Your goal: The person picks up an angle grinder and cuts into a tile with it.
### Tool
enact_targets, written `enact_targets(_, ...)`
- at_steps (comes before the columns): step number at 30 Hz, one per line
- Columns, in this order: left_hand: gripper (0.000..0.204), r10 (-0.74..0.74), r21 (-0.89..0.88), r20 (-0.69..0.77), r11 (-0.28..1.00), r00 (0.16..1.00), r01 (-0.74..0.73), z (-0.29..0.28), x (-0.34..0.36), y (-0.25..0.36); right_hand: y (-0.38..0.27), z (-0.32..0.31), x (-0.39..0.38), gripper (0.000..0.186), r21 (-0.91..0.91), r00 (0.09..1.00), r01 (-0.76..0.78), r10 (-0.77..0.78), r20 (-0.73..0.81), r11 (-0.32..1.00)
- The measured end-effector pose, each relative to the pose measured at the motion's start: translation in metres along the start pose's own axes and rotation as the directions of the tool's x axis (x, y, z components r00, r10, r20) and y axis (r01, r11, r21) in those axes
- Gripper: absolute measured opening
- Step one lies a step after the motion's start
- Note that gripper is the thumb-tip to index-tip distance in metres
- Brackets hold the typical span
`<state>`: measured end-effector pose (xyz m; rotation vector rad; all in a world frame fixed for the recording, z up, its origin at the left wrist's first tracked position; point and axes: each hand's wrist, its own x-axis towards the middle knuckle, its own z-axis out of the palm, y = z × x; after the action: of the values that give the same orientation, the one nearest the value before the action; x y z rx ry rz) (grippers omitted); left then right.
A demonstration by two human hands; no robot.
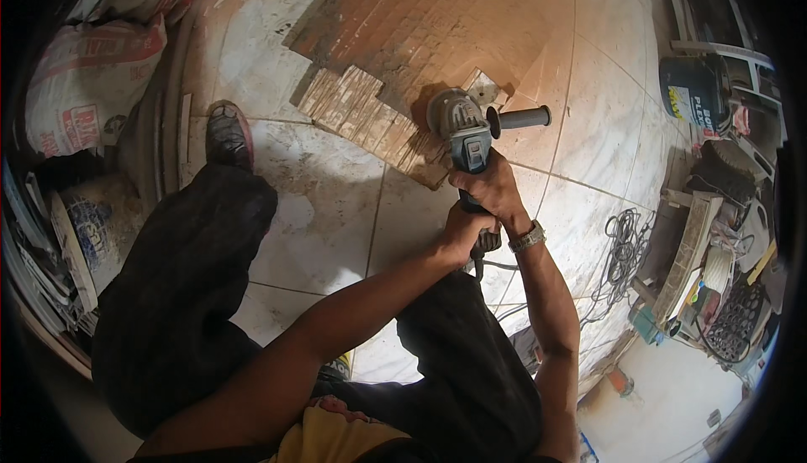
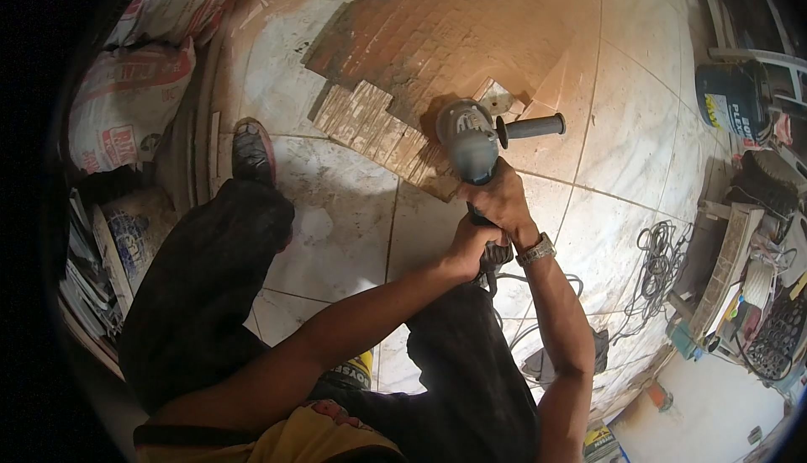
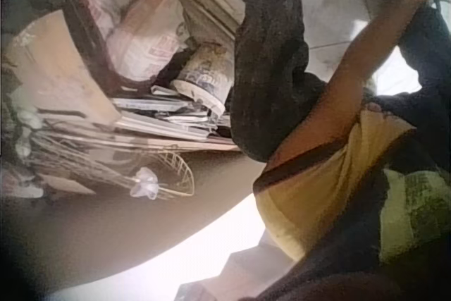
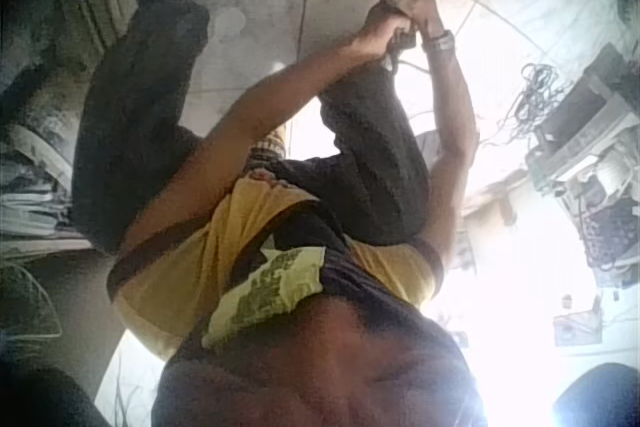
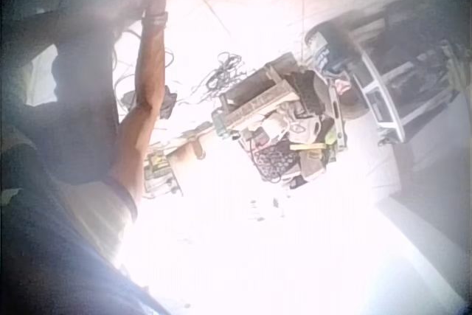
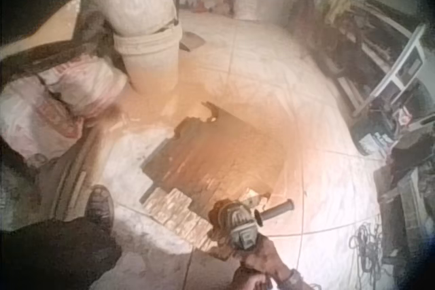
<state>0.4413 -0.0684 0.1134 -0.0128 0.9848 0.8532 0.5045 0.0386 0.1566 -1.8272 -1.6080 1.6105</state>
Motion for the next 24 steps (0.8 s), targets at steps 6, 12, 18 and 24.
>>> enact_targets(6,0.016,0.027,-0.019,0.036,0.999,0.999,-0.027,-0.007,0.003,-0.012,0.001,0.003,-0.003,0.045,-0.049,1.0,0.005,-0.004,0.023,0.999)
enact_targets(12,0.016,0.046,-0.064,0.043,0.997,0.998,-0.043,-0.007,-0.004,-0.016,-0.001,0.002,-0.006,0.047,-0.099,0.997,-0.049,0.055,0.056,0.994)
enact_targets(18,0.017,0.064,-0.084,0.048,0.995,0.997,-0.06,-0.004,-0.007,-0.017,0.01,0.002,-0.005,0.047,-0.133,0.999,-0.013,0.019,0.043,0.991)
enact_targets(24,0.016,0.047,-0.032,0.017,0.998,0.999,-0.047,-0.005,0.006,-0.011,0.013,0.0,0.008,0.045,-0.061,0.999,0.024,-0.022,0.043,0.998)
